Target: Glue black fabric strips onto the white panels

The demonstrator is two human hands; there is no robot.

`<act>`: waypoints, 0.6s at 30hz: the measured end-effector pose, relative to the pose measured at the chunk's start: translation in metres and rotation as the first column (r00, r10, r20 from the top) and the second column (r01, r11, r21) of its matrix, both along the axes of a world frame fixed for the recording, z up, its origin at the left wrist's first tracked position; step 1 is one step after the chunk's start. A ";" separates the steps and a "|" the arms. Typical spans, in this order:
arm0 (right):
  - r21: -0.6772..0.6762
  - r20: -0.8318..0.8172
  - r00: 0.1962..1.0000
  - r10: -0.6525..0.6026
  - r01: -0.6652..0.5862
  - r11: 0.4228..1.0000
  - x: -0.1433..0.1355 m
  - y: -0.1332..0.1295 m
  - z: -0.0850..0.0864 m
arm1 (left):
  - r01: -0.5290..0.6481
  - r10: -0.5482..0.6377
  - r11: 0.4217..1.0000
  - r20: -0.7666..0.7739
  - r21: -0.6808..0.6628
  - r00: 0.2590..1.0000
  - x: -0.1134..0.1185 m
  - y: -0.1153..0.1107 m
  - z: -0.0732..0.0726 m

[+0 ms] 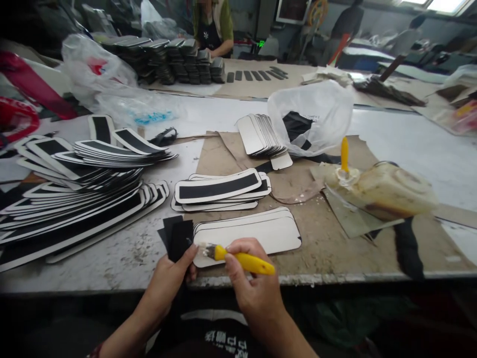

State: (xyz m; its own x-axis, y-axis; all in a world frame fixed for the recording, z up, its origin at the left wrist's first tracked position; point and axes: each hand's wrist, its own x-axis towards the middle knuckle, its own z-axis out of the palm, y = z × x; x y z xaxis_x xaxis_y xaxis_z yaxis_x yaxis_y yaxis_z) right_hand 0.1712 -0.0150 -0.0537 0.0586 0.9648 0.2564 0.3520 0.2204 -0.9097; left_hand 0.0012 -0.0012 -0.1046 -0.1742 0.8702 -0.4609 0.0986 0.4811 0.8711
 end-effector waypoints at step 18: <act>0.329 0.464 0.759 -0.457 0.332 0.884 0.093 -0.018 0.028 | -0.136 0.134 0.991 0.125 0.009 0.983 -0.004 0.000 0.007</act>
